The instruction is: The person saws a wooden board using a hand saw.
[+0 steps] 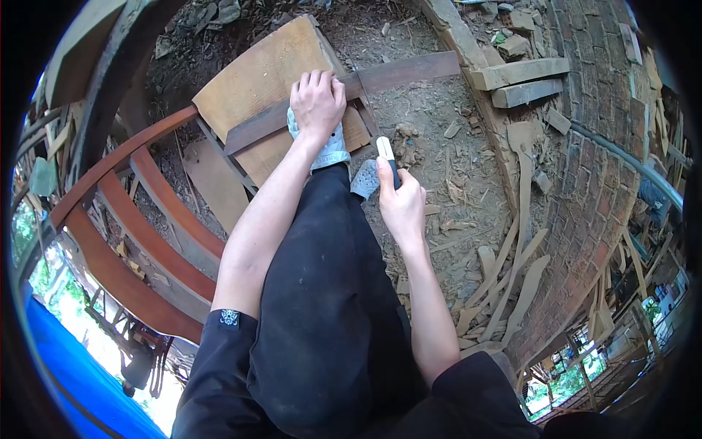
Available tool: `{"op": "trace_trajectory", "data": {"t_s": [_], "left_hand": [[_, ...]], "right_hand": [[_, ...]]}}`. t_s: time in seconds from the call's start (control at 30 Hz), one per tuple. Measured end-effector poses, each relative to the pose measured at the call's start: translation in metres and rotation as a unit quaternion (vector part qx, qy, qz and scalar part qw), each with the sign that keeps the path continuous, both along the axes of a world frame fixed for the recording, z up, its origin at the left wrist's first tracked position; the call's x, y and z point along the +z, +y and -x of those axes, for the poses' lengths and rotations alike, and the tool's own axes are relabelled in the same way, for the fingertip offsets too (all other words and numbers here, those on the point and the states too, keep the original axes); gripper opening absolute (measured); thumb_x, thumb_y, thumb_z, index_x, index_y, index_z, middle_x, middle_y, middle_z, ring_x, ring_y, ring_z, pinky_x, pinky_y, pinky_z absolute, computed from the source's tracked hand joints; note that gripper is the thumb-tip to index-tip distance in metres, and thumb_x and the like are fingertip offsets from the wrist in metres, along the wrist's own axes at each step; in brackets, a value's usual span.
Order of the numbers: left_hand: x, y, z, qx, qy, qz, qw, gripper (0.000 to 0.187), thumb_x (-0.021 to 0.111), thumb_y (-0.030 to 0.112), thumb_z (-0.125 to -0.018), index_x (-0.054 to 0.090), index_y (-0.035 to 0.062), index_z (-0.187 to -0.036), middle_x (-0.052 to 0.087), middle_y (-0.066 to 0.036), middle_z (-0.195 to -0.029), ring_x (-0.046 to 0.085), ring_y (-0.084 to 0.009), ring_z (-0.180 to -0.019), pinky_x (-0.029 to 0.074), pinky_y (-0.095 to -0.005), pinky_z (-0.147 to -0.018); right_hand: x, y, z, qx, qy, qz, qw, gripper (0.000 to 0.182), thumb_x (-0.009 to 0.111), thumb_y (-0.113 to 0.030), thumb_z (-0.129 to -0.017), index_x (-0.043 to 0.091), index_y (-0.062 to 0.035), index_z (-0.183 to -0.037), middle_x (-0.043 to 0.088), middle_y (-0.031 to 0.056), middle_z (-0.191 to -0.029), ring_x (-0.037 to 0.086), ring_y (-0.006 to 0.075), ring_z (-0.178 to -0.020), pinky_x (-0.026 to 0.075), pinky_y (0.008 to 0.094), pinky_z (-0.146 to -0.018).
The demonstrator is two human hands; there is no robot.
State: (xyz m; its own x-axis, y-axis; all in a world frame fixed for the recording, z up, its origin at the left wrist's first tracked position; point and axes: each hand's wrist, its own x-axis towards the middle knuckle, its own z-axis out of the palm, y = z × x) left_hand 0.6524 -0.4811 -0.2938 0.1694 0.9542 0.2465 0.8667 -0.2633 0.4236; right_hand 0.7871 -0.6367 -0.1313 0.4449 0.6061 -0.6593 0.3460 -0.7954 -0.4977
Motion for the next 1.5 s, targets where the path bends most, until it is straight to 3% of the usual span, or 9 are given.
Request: {"op": "trace_trajectory", "data": {"t_s": [0.07,0.6,0.9,1.13,1.27,1.3,1.37,1.43,1.5], "left_hand": [[-0.006,0.001,0.002,0.013,0.012,0.001,1.000,0.018,0.064,0.020,-0.097,0.078,0.0090,-0.102,0.074,-0.008,-0.101,0.069,-0.0296,-0.101,0.051,-0.0449,-0.090],[-0.024,0.017,0.003,0.047,0.008,0.091,0.995,0.017,0.065,0.019,-0.089,0.072,0.0061,-0.081,0.069,-0.010,-0.094,0.065,-0.0323,-0.098,0.053,-0.0482,-0.086],[-0.024,0.023,0.008,0.023,0.016,0.137,0.990,0.016,0.064,0.020,-0.091,0.070,0.0067,-0.084,0.066,-0.011,-0.097,0.063,-0.0336,-0.101,0.052,-0.0496,-0.086],[-0.021,0.020,0.004,0.033,0.029,0.132,0.990,0.015,0.063,0.020,-0.092,0.070,0.0080,-0.085,0.065,-0.011,-0.097,0.063,-0.0332,-0.101,0.052,-0.0494,-0.086],[-0.020,0.019,0.003,0.031,0.037,0.142,0.989,0.015,0.062,0.019,-0.092,0.070,0.0083,-0.085,0.066,-0.010,-0.098,0.063,-0.0326,-0.101,0.052,-0.0490,-0.087],[-0.021,0.019,0.002,0.033,0.041,0.141,0.989,0.015,0.062,0.019,-0.092,0.070,0.0083,-0.085,0.066,-0.010,-0.098,0.063,-0.0326,-0.101,0.052,-0.0490,-0.087],[-0.022,0.022,0.005,0.027,0.040,0.136,0.990,0.015,0.062,0.019,-0.092,0.071,0.0082,-0.085,0.065,-0.010,-0.098,0.063,-0.0325,-0.101,0.052,-0.0489,-0.087],[-0.021,0.017,0.007,0.018,0.043,0.135,0.990,0.016,0.062,0.019,-0.092,0.071,0.0081,-0.085,0.065,-0.010,-0.097,0.063,-0.0327,-0.101,0.052,-0.0492,-0.086],[-0.020,0.021,0.005,0.023,0.037,0.134,0.990,0.016,0.062,0.019,-0.092,0.071,0.0079,-0.086,0.065,-0.010,-0.097,0.063,-0.0328,-0.101,0.052,-0.0493,-0.086]], "right_hand": [[0.004,0.006,-0.003,0.013,0.014,0.035,0.999,0.070,0.059,-0.063,-0.105,0.073,0.0048,-0.093,0.072,0.0328,-0.081,0.074,0.0524,-0.088,0.056,0.0562,-0.079],[0.102,-0.031,-0.016,-0.012,0.064,0.063,0.996,0.046,0.061,-0.041,-0.110,0.066,0.0022,-0.095,0.066,0.0258,-0.074,0.071,0.0453,-0.073,0.051,0.0496,-0.066],[-0.063,0.091,0.005,0.070,-0.013,0.101,0.992,0.062,0.053,-0.058,-0.109,0.070,0.0019,-0.106,0.072,0.0341,-0.094,0.070,0.0560,-0.095,0.054,0.0595,-0.082],[0.130,-0.022,-0.028,0.050,0.055,0.133,0.988,0.040,0.063,-0.036,-0.109,0.069,0.0028,-0.100,0.069,0.0256,-0.076,0.073,0.0464,-0.076,0.055,0.0520,-0.069],[0.020,0.026,-0.020,0.049,0.024,0.072,0.996,0.050,0.059,-0.044,-0.110,0.068,0.0046,-0.101,0.069,0.0299,-0.080,0.072,0.0505,-0.084,0.053,0.0552,-0.073],[-0.029,0.051,-0.010,0.063,0.016,0.036,0.997,0.053,0.054,-0.044,-0.113,0.070,0.0046,-0.101,0.062,0.0166,-0.070,0.060,0.0296,-0.063,0.049,0.0445,-0.065],[-0.069,0.073,0.010,0.090,-0.048,0.059,0.993,0.056,0.053,-0.047,-0.113,0.069,0.0053,-0.100,0.062,0.0173,-0.070,0.061,0.0312,-0.064,0.050,0.0450,-0.067],[-0.027,0.061,-0.007,0.046,0.015,0.068,0.997,0.054,0.059,-0.046,-0.110,0.068,0.0057,-0.101,0.072,0.0321,-0.089,0.070,0.0551,-0.091,0.053,0.0579,-0.077],[0.050,-0.007,-0.009,0.071,-0.004,0.043,0.997,0.042,0.063,-0.038,-0.108,0.069,0.0038,-0.106,0.072,0.0283,-0.084,0.073,0.0491,-0.086,0.055,0.0547,-0.075]]}}
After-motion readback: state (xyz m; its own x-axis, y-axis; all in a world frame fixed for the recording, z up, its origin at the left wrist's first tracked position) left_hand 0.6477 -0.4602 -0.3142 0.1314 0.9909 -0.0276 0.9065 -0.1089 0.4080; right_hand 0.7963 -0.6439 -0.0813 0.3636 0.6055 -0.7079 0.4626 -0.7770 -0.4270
